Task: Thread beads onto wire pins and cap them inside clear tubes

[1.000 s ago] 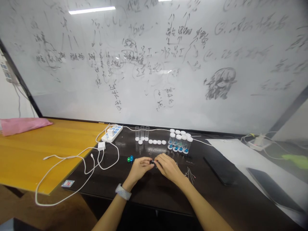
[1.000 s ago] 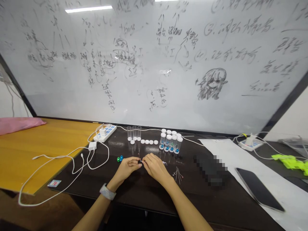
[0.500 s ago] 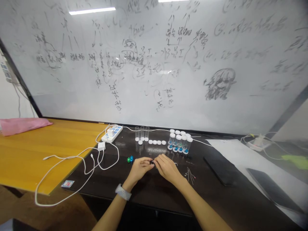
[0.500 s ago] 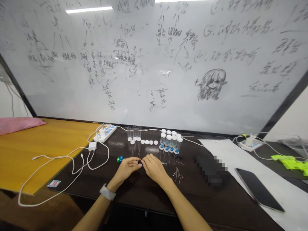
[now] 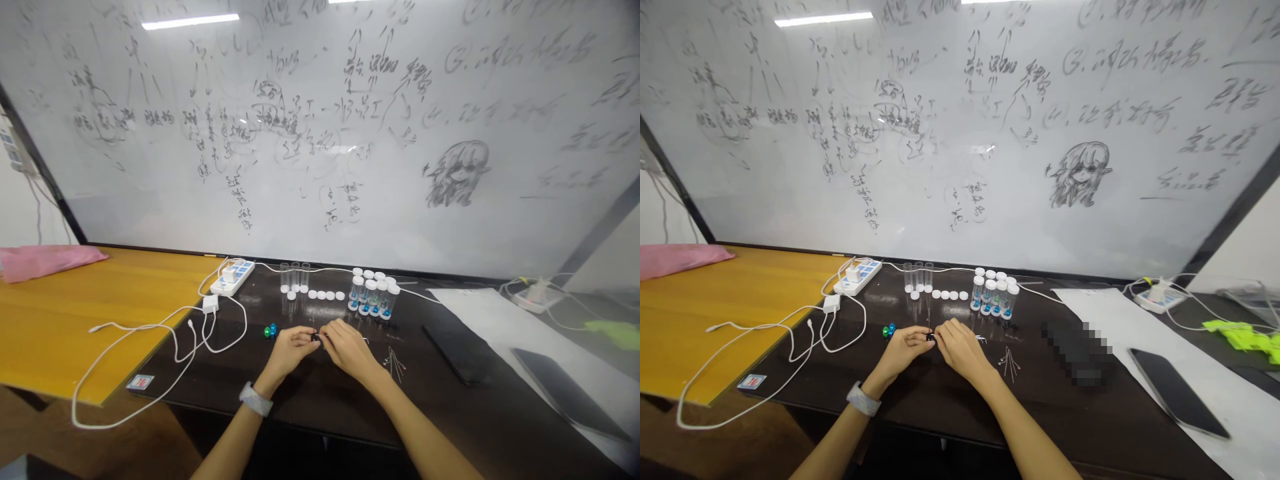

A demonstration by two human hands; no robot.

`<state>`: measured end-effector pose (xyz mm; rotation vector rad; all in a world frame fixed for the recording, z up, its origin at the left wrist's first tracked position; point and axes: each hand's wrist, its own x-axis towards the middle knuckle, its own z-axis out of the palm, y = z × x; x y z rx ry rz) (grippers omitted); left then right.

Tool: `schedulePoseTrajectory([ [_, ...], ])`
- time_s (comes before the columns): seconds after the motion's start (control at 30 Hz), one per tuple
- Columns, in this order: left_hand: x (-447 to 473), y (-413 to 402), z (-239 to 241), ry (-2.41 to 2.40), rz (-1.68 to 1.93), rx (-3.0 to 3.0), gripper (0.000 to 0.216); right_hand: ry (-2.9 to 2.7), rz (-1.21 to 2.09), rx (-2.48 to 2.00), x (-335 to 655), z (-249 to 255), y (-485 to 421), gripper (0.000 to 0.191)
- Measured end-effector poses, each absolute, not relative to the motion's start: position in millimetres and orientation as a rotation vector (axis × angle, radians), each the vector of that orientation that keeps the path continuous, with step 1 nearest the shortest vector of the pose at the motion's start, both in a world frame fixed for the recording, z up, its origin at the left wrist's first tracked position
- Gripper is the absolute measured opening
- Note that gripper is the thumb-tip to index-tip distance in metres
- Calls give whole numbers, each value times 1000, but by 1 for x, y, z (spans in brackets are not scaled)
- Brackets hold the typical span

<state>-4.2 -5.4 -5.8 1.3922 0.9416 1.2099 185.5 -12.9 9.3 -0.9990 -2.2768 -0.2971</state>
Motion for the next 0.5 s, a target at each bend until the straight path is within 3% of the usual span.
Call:
schedulePoseTrajectory([
  [0.33,-3,-7,-3,913,1188,1424,37,-2282,-397,-1056,179,6,-13,25],
  [0.5,-3,-8,-2,941,1197,1425,35,-2190,-232,-1070,177,5,-15,28],
])
